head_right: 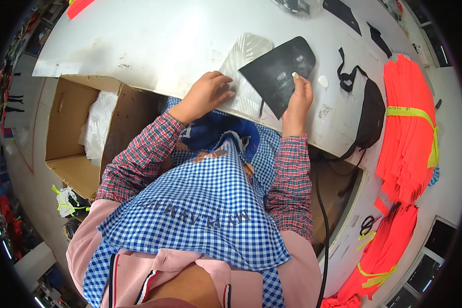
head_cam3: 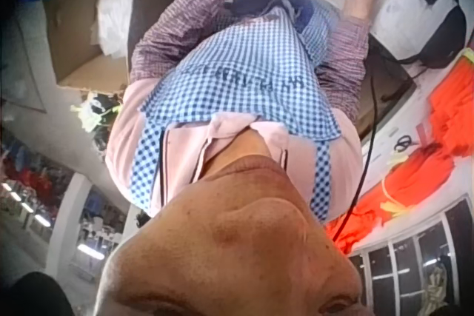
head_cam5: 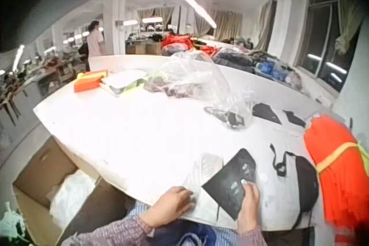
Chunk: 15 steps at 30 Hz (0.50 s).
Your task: Applying adhesive patches and trimming material for shoe sole components at a workbench.
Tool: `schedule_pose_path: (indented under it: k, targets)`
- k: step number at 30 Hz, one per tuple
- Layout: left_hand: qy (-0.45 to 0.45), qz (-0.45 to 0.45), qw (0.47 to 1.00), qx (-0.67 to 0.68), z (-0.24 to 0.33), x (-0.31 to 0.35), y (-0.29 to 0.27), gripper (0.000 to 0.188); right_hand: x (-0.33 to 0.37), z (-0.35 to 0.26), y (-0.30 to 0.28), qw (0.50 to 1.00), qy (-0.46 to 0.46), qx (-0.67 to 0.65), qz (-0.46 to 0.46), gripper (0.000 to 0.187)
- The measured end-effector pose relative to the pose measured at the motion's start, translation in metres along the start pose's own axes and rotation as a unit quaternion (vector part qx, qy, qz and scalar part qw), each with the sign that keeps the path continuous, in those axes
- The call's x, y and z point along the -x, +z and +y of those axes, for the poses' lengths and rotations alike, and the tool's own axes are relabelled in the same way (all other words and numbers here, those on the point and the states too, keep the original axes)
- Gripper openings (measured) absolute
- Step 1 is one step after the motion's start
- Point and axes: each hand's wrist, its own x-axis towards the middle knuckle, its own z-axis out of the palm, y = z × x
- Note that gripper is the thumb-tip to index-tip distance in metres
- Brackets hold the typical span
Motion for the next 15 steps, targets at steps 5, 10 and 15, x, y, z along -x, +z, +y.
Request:
schedule_pose_path:
  k: [5, 10, 15]
  targets:
    - [0.024, -0.035, 0.997, -0.063, 0.001, -0.013, 0.000, 0.027, 0.027, -0.012, -0.020, 0.940, 0.171, -0.257, -0.148, 0.016]
    - [-0.006, -0.044, 0.998, -0.055, -0.009, -0.028, 0.004, 0.016, 0.043, -0.007, -0.028, 0.857, 0.221, -0.387, -0.259, 0.013]
    - [-0.016, -0.029, 0.998, -0.056, -0.014, -0.031, 0.008, 0.013, 0.068, -0.006, -0.014, 0.809, 0.273, -0.396, -0.338, 0.015]
